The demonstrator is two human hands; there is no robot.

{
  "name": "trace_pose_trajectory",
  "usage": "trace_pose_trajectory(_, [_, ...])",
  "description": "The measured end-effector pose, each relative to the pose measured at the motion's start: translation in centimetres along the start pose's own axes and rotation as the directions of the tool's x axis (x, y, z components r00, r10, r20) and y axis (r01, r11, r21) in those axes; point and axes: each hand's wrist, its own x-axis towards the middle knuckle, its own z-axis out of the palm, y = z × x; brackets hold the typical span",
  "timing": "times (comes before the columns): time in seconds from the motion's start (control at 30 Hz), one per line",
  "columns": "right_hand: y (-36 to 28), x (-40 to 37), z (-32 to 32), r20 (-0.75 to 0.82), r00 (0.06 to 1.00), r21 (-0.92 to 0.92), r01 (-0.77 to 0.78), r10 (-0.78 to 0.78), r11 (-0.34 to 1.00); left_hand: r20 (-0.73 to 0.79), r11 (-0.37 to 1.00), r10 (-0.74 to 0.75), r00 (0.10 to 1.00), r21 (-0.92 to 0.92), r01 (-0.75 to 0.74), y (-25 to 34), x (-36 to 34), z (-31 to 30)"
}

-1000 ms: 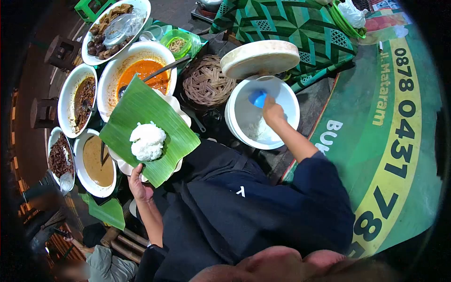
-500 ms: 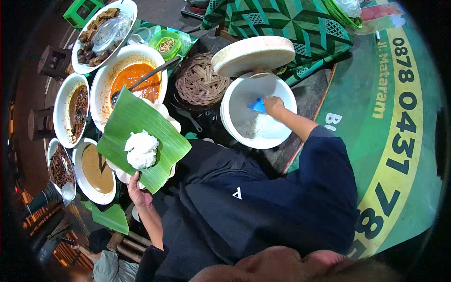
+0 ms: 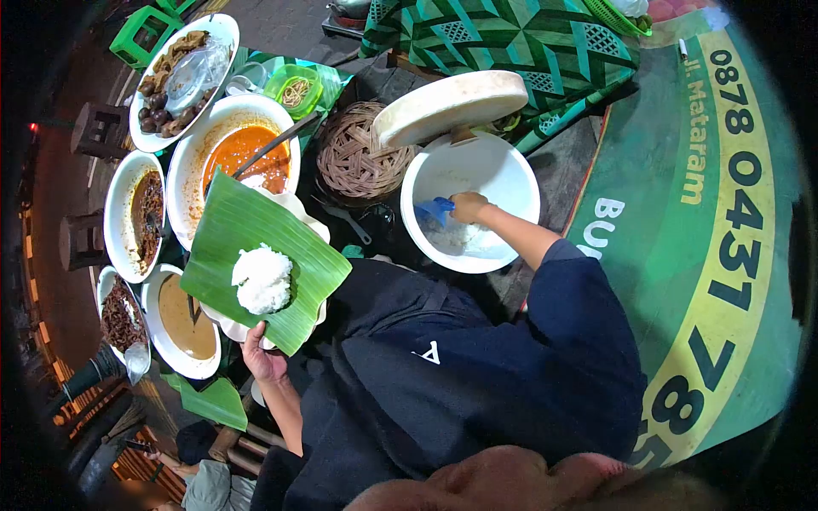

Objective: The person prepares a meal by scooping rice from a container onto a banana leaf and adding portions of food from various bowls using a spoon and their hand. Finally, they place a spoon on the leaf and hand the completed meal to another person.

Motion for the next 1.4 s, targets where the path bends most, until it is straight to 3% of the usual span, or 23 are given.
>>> trace_pose_trajectory(0.03, [-0.1,0.1,0.1,-0.003,1.0,0.006,0.002,-0.002,1.0,0.003,1.0,0.003,1.0,0.005,-0.003,0.0,0.1,-0.2])
trace_pose_trajectory(0.1, [-0.3,0.0,-0.2,0.229,0.968,0.286,-0.171,0.106,0.943,0.005,0.999,0.036,0.999,0.034,-0.036,0.0,0.1,0.1])
trace_pose_trajectory(0.13, [-0.6,-0.3,-0.4,0.229,0.967,0.287,-0.173,0.108,0.942,0.017,0.999,0.017,1.0,0.034,-0.017,0.1,0.0,0.3])
trace_pose_trajectory(0.2, [-1.4,-1.1,-0.8,0.325,0.932,0.466,-0.304,0.159,0.831,0.031,0.998,0.021,0.999,0.051,-0.022,0.0,-0.5,1.9])
trace_pose_trajectory(0.37, [0.1,-5.1,-3.0,0.319,0.946,0.593,-0.155,-0.054,0.79,0.069,0.99,0.029,0.997,0.134,-0.038,-0.9,-0.2,3.0])
trace_pose_trajectory(0.43, [1.2,-7.1,-4.2,0.367,0.924,0.673,-0.182,-0.11,0.717,0.096,0.991,0.042,0.994,0.126,-0.054,-0.8,-0.7,5.4])
trace_pose_trajectory(0.5, [0.7,-11.6,-7.1,0.34,0.933,0.816,-0.228,-0.121,0.532,0.107,0.991,-0.01,0.994,0.132,-0.004,-1.3,-0.1,5.2])
trace_pose_trajectory(0.57, [2.0,-13.4,-8.3,0.281,0.921,0.894,-0.149,-0.27,0.422,0.144,0.989,0.0,0.99,0.147,-0.021,-0.6,-0.9,7.3])
trace_pose_trajectory(0.67, [-1.7,-17.9,-11.6,0.059,0.965,0.893,0.063,-0.254,0.447,0.189,0.99,-0.035,0.981,0.14,0.009,-0.9,0.1,7.1])
trace_pose_trajectory(0.77, [-7.9,-21.0,-13.8,-0.099,0.931,0.88,0.247,-0.351,0.407,0.224,0.998,0.018,0.974,0.048,-0.03,-1.1,0.3,8.2])
trace_pose_trajectory(0.9, [-16.5,-20.3,-11.9,-0.494,0.806,0.597,0.587,-0.327,0.546,0.222,0.998,0.057,0.973,-0.048,-0.048,-1.2,-0.3,9.2])
trace_pose_trajectory(0.93, [-18.4,-19.3,-11.0,-0.703,0.6,0.271,0.721,-0.38,0.637,0.213,0.995,0.084,0.973,-0.063,-0.072,-1.3,-0.4,9.2])
trace_pose_trajectory(0.97, [-20.2,-18.3,-10.0,-0.82,0.334,-0.087,0.73,-0.465,0.678,0.203,0.993,0.108,0.973,-0.078,-0.094,-1.4,-0.5,9.2])
trace_pose_trajectory(1.03, [-22.5,-17.9,-8.0,-0.729,0.244,-0.404,0.601,-0.639,0.69,0.165,0.982,0.171,0.971,-0.11,-0.154,-1.0,-0.7,8.9])
trace_pose_trajectory(1.13, [-23.8,-18.2,-5.6,-0.659,0.155,-0.5,0.64,-0.736,0.583,0.119,0.966,0.239,0.964,-0.129,-0.223,-0.7,-0.9,7.9])
trace_pose_trajectory(1.23, [-24.2,-18.6,-5.3,-0.645,0.174,-0.508,0.63,-0.744,0.587,0.103,0.958,0.274,0.956,-0.116,-0.262,-0.9,-1.1,7.5])
trace_pose_trajectory(1.27, [-24.1,-18.9,-5.6,-0.592,0.335,-0.426,0.643,-0.733,0.637,0.108,0.955,0.282,0.953,-0.129,-0.268,-0.9,-1.0,7.5])
trace_pose_trajectory(1.3, [-23.9,-18.6,-6.2,-0.587,0.339,-0.427,0.643,-0.735,0.636,0.112,0.951,0.29,0.951,-0.144,-0.273,-0.9,-1.0,7.5])
trace_pose_trajectory(1.37, [-23.5,-17.8,-7.8,-0.612,0.465,0.022,0.819,-0.64,0.574,0.17,0.978,0.204,0.964,-0.089,-0.191,-0.1,-1.1,7.1])
trace_pose_trajectory(1.4, [-22.8,-17.6,-8.7,-0.583,0.554,0.301,0.827,-0.594,0.475,0.167,0.981,0.188,0.968,-0.089,-0.175,-0.1,-0.9,6.7])
